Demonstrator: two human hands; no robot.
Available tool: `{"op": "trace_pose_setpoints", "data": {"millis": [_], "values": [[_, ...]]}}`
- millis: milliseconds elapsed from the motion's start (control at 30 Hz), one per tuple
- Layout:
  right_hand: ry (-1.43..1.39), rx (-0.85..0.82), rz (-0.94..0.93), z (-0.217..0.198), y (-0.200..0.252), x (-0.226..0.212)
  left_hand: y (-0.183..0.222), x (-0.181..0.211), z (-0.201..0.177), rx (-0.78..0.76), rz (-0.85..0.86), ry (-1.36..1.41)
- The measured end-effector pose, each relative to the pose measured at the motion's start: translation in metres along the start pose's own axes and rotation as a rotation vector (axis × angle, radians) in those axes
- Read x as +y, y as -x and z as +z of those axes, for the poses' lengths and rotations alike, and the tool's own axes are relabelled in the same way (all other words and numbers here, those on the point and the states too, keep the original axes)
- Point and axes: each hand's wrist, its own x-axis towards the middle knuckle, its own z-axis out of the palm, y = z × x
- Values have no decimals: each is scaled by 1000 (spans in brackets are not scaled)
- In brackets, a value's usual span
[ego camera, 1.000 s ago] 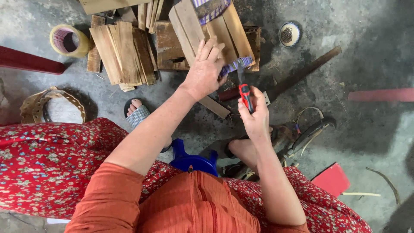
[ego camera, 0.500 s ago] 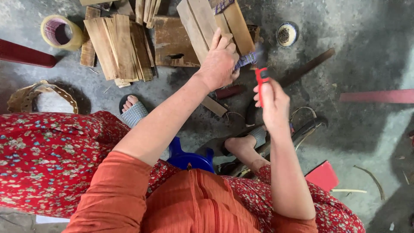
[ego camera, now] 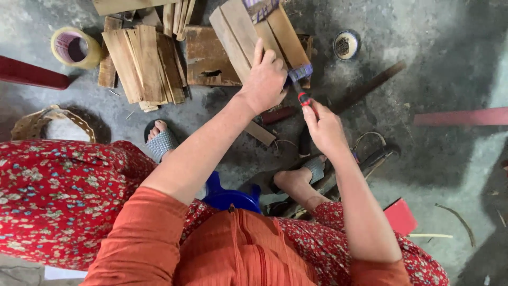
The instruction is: Sanding a small wooden structure and attaching decorative purple bands using pliers.
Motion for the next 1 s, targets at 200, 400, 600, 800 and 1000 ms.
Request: {"op": "trace_pose_setpoints", "data": {"millis": [200,400,600,800,1000], "values": [[-155,55,7,-12,14,-37,2,7,2,-11,-11,-81],[5,-194,190,-19,-4,-35,-2,3,-6,-73,-30,-54],[-30,-116,202,-15,-6,-46,4,3,-9,-94,-7,-68],[-219,-19,139,-32,15,-67,5,-1,-11,-111,-31,-59],[-641,185,35,-11,33,-33,-1,-20,-44,82,-188,223]]}}
